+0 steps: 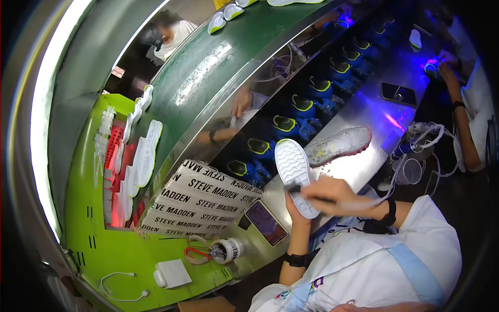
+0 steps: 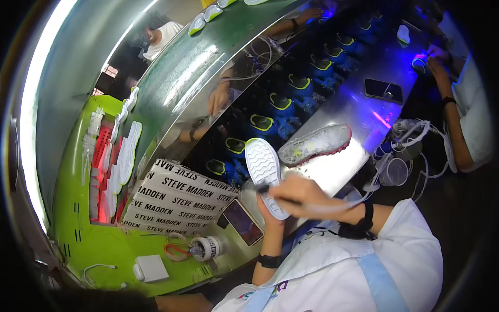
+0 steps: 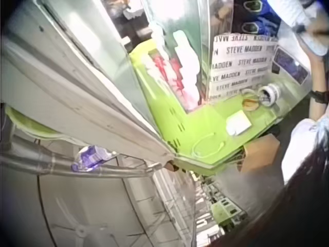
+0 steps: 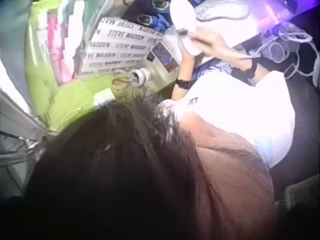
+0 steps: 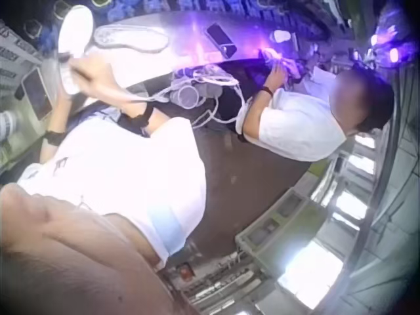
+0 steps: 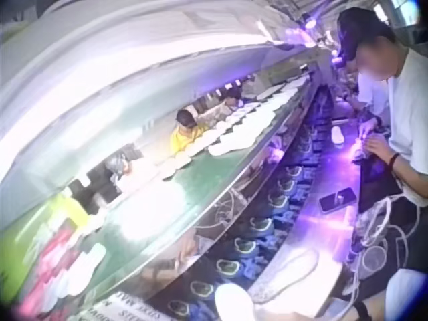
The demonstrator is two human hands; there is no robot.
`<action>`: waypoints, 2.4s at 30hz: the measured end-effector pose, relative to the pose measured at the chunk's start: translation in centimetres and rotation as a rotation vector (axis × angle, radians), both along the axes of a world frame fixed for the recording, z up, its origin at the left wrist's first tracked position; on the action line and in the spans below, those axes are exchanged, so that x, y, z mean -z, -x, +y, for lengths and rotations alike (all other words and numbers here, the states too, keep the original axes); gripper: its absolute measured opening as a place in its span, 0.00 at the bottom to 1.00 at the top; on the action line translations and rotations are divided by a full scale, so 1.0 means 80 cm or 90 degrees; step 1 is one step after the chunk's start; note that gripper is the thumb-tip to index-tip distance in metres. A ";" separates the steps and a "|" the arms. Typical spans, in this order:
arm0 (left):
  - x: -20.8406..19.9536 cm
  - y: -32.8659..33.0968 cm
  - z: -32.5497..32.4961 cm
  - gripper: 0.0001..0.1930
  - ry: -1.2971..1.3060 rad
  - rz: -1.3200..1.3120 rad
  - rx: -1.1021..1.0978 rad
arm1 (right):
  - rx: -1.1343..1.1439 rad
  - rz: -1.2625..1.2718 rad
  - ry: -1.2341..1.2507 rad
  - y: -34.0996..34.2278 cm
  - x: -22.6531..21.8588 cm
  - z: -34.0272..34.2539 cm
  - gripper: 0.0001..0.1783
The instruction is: The recorder is applying a liquid adhesive or primer to the bottom of white shoe soles using a brush, while working at an industrial conveyor line.
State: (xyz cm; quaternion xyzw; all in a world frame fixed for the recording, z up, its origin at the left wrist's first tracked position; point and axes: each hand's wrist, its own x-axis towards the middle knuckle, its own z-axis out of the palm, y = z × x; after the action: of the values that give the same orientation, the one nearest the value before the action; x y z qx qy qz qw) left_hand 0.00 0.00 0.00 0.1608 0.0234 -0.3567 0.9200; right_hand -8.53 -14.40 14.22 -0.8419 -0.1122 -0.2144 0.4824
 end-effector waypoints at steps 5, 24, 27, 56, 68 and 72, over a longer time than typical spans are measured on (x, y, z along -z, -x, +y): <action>-0.053 -0.031 0.002 0.29 0.234 0.071 0.054 | -0.107 -0.055 -0.042 -0.017 -0.017 0.001 0.16; -0.150 -0.084 -0.013 0.31 -0.320 -0.355 0.516 | -0.203 0.180 -0.199 -0.004 -0.079 -0.091 0.12; -0.111 -0.021 -0.043 0.31 0.015 -0.092 0.128 | -0.097 0.050 -0.135 -0.009 -0.062 -0.071 0.12; -0.172 -0.061 -0.051 0.27 -0.066 -0.026 0.394 | -0.335 0.135 -0.149 -0.013 -0.078 -0.067 0.06; -0.218 -0.070 -0.068 0.15 -0.505 -0.162 0.514 | -0.372 0.207 -0.035 0.000 -0.075 -0.106 0.07; -0.230 -0.062 -0.062 0.18 -0.557 -0.262 0.494 | -0.265 0.129 0.021 0.011 -0.069 -0.121 0.06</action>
State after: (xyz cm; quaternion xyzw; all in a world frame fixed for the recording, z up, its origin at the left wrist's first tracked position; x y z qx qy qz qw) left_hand 4.94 -4.93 18.36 0.5853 -0.0705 -0.5840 0.5580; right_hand -9.43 -24.10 19.72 -0.8254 -0.2381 -0.0225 0.5114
